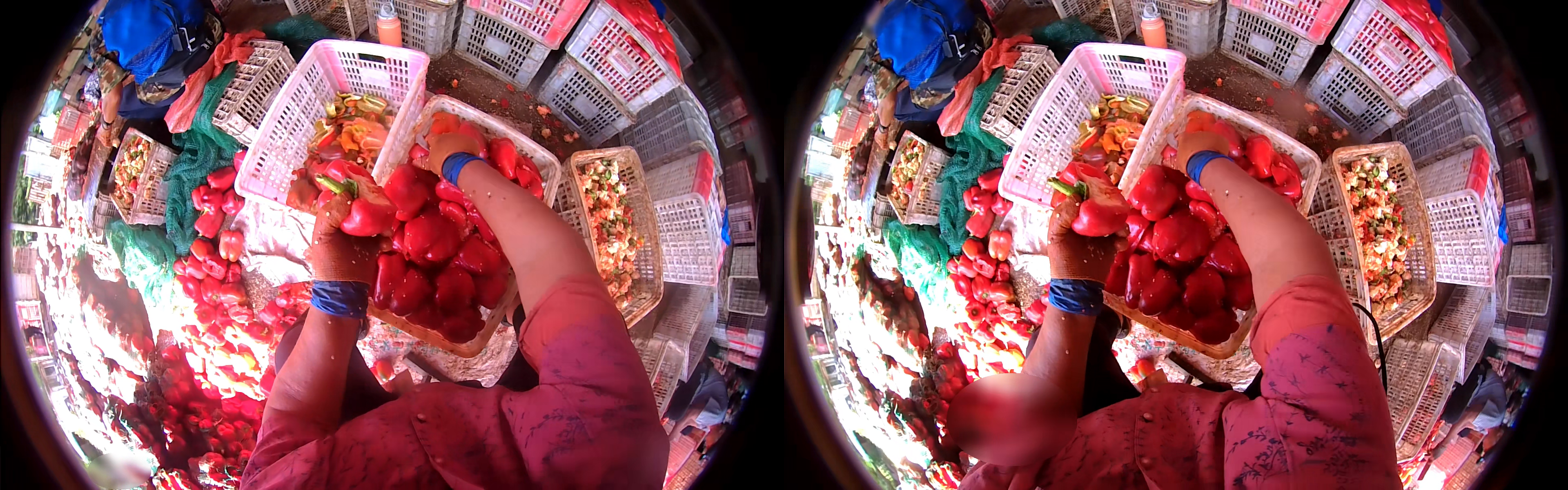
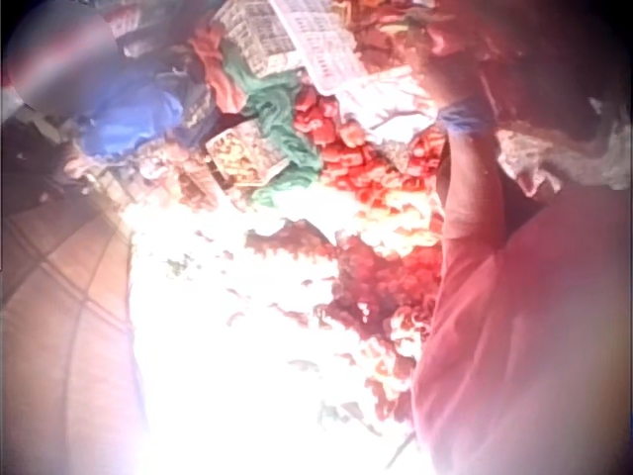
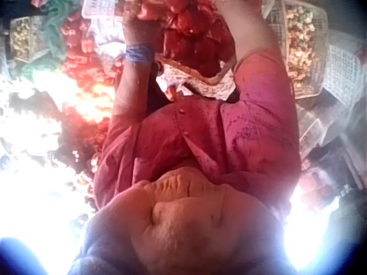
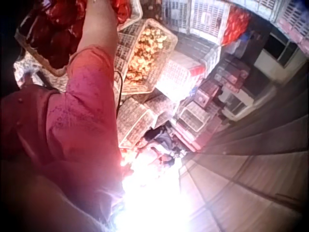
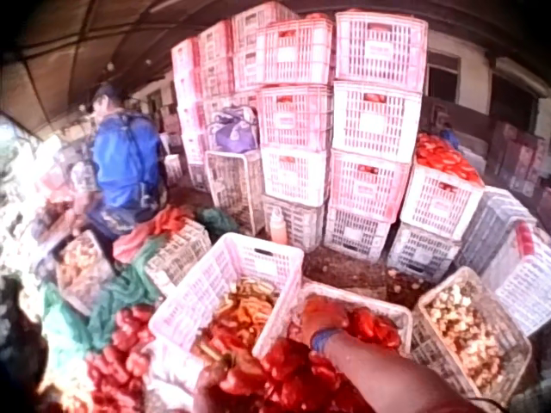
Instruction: The person is removing the stems and seeds from red bell peppers using a knife and placing the cleaned pieces into a plastic bin.
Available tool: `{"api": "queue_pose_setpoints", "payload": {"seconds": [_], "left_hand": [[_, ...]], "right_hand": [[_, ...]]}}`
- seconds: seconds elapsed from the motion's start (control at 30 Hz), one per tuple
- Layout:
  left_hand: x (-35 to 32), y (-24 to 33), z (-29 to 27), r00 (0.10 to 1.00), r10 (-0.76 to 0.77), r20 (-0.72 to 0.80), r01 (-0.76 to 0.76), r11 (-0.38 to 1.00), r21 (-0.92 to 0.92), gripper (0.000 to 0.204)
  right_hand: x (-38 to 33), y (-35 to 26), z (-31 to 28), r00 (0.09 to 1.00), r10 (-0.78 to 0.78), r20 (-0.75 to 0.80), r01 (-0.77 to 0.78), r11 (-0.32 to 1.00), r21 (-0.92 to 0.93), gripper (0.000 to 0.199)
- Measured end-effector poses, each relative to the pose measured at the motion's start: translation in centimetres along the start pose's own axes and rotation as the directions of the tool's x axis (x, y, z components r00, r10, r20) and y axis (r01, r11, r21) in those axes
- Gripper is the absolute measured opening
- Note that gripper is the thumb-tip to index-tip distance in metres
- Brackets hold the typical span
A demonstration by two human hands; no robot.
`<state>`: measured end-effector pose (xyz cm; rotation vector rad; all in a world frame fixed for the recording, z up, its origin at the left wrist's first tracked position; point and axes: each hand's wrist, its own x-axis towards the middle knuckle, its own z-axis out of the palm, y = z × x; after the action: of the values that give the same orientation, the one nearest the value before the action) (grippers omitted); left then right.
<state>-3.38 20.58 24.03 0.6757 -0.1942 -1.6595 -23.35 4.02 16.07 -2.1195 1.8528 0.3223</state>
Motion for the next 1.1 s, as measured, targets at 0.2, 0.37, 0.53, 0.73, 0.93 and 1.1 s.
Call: {"api": "queue_pose_setpoints", "payload": {"seconds": [0.2,0.37,0.53,0.73,0.93,1.1], "left_hand": [[0.9,-0.6,-0.5,0.998,-0.065,0.004,0.064,0.991,0.121,0.047],[0.0,-1.6,1.9,0.981,0.195,-0.012,-0.169,0.881,0.442,0.066],[0.6,-5.6,1.6,0.976,0.195,0.101,-0.212,0.717,0.664,0.080],[-1.3,-8.5,2.7,0.960,-0.027,0.280,-0.208,0.603,0.770,0.085],[-2.7,-9.4,2.9,0.924,-0.339,0.176,0.156,0.755,0.637,0.078],[-1.9,-10.6,3.1,0.883,-0.419,0.211,0.315,0.863,0.396,0.067]], "right_hand": [[0.6,1.8,1.2,0.973,-0.229,-0.031,0.230,0.972,0.053,0.062],[-8.0,1.3,-6.7,0.995,0.066,0.079,-0.102,0.530,0.842,0.071],[-20.0,-0.9,-7.9,0.978,-0.164,-0.131,0.182,0.348,0.920,0.053],[-22.9,0.3,-3.6,0.917,0.082,-0.391,0.293,0.525,0.799,0.045],[-23.8,2.5,-1.0,0.835,0.077,-0.545,0.430,0.526,0.734,0.045],[-24.1,4.1,-1.0,0.846,0.156,-0.509,0.427,0.371,0.824,0.041]]}}
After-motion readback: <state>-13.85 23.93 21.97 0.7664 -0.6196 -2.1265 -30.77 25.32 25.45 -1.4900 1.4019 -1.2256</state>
